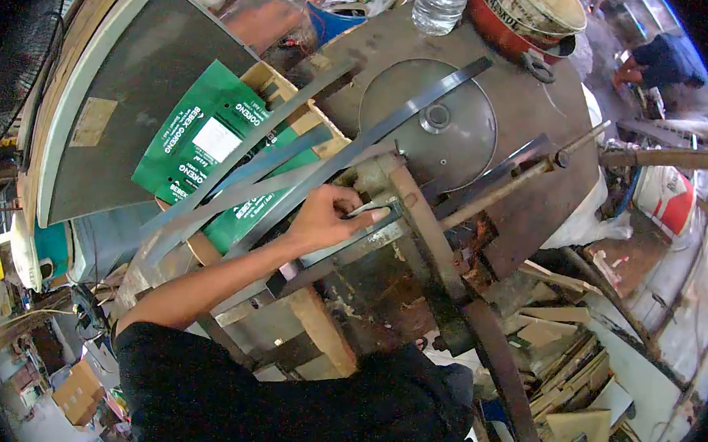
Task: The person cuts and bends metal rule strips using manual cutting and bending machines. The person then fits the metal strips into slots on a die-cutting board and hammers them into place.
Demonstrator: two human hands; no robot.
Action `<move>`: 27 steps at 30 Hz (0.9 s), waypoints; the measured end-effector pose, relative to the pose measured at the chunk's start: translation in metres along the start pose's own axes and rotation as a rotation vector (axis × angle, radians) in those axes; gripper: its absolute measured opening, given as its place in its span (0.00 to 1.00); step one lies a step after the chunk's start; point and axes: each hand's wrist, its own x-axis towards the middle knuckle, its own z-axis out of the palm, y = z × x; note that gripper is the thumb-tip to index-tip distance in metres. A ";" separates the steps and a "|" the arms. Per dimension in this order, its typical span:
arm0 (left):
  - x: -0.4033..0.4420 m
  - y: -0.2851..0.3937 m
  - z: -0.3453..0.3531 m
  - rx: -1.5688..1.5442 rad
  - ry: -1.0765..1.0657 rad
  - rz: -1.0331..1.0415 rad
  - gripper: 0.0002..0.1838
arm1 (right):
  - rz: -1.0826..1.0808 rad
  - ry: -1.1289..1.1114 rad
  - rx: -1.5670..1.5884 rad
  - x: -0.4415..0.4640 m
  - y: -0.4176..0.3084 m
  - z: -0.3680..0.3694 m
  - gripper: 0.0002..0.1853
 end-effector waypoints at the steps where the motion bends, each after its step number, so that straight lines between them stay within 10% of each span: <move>1: 0.001 -0.006 0.001 0.000 -0.001 0.001 0.19 | -0.019 -0.016 0.043 0.000 0.007 0.003 0.23; 8: 0.005 -0.022 0.007 -0.100 -0.038 0.052 0.24 | -0.486 -0.002 -0.134 -0.007 0.056 0.023 0.31; 13: 0.003 -0.012 0.006 -0.004 0.036 0.033 0.25 | 0.015 -0.104 0.075 0.008 0.003 -0.002 0.23; 27: 0.006 -0.018 0.003 -0.159 -0.126 -0.013 0.23 | 0.003 -0.078 0.022 0.011 0.011 0.010 0.23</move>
